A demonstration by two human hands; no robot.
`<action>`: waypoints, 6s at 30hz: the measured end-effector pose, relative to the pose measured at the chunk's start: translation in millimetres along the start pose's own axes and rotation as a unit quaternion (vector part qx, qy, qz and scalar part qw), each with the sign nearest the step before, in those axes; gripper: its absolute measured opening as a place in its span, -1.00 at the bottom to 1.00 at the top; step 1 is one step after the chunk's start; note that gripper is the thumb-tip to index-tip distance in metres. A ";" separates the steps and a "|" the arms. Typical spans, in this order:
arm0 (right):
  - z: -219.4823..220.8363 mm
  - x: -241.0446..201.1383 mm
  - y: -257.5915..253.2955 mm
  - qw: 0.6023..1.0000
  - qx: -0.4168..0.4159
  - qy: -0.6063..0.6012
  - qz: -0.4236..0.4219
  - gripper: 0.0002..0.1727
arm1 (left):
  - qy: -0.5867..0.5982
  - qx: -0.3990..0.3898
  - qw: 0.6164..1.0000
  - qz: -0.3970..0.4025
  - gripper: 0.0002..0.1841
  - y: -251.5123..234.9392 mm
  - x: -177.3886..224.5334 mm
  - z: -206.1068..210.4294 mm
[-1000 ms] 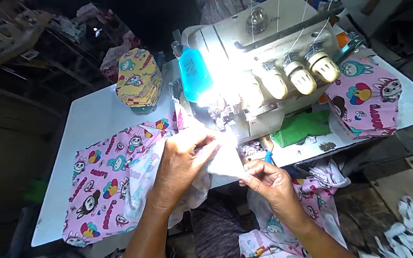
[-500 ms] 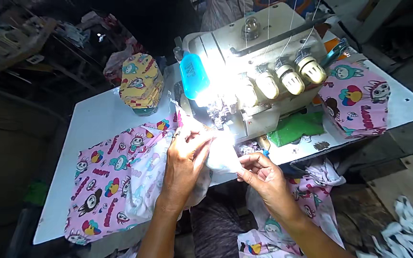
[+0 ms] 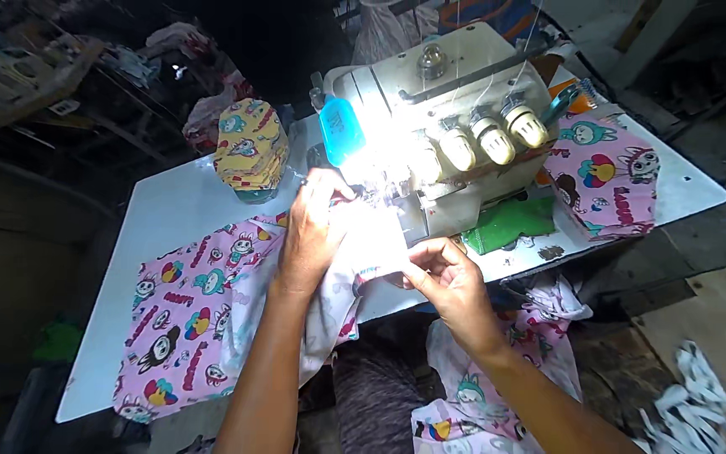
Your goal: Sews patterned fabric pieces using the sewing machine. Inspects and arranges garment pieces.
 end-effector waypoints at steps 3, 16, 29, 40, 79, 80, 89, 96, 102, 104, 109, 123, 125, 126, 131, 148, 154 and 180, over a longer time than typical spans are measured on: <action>2.4 -1.9 -5.1 1.000 0.011 0.016 0.005 -0.77 | -0.032 0.044 0.998 -0.015 -0.85 14.6 25.6 -9.3; -15.1 -22.2 -17.4 0.902 0.001 0.345 -0.260 -0.83 | 0.116 -0.007 0.993 -0.019 -0.85 45.5 20.3 -2.1; -10.1 -25.6 -15.5 0.848 -0.060 0.419 -0.318 -0.83 | 0.086 0.007 0.996 -0.017 -0.84 49.0 26.2 -2.1; -2.9 -24.4 -26.8 0.776 -0.053 0.540 -0.321 -0.69 | 0.093 -0.039 0.995 0.000 -0.80 11.6 -16.2 -2.0; 2.6 -13.5 48.8 0.994 -0.046 0.069 -0.066 -0.67 | 0.200 0.023 0.953 -0.225 -0.51 161.5 49.4 -35.4; 4.2 -16.5 51.1 0.994 -0.059 0.059 -0.065 -0.59 | 0.235 0.007 0.947 -0.218 -0.42 157.5 59.0 -26.8; -14.8 -29.1 52.4 0.984 -0.051 0.147 -0.085 -0.80 | 0.313 0.014 0.924 -0.220 -0.90 145.0 77.1 -11.3; -19.4 -20.5 52.9 0.999 -0.046 0.007 0.001 -0.84 | 0.283 0.080 0.931 -0.216 -0.93 148.2 73.9 -22.9; -22.2 -19.9 55.2 0.997 -0.070 -0.013 0.022 -0.90 | 0.247 0.076 0.944 -0.205 -0.88 151.3 74.8 -24.8; -26.1 -23.3 55.9 0.997 -0.069 0.036 0.001 -0.88 | 0.224 0.074 0.953 -0.191 -0.86 154.5 75.0 -25.3; -36.1 -26.3 58.8 0.946 -0.143 0.255 -0.139 -0.69 | 0.113 -0.001 0.988 -0.102 -0.73 170.5 87.5 -24.8; -33.2 -28.9 83.5 0.913 -0.197 0.296 -0.199 -0.74 | -0.026 0.003 0.995 -0.097 -0.73 159.2 29.6 -13.4; -34.1 -29.3 83.6 0.917 -0.192 0.287 -0.201 -0.75 | 0.001 -0.011 0.996 -0.086 -0.76 153.1 22.0 -9.8; -35.4 -28.9 83.4 0.920 -0.187 0.282 -0.200 -0.75 | 0.017 -0.017 0.996 -0.082 -0.81 149.5 19.2 -10.4; -52.9 -22.5 77.8 0.935 -0.143 0.283 -0.163 -0.78 | 0.102 -0.056 0.988 -0.098 -0.86 129.1 25.9 -40.1; -22.7 -22.5 31.2 0.931 -0.183 0.259 -0.180 -0.67 | 0.093 -0.047 0.992 0.071 -0.84 51.8 103.3 -34.2; 3.9 -47.2 18.6 0.917 -0.158 0.305 -0.201 -0.86 | 0.010 0.013 0.999 0.047 -0.77 72.0 111.8 -52.2; 43.3 -6.6 57.7 0.808 -0.201 0.487 -0.262 -0.79 | -0.240 -0.086 0.958 -0.128 -0.69 174.1 35.7 -91.9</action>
Point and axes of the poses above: each hand's wrist, its own y-axis away from the middle knuckle, its own z-axis out of the palm, x = y × z, the point moved 3 cm from there along -y, towards the middle knuckle
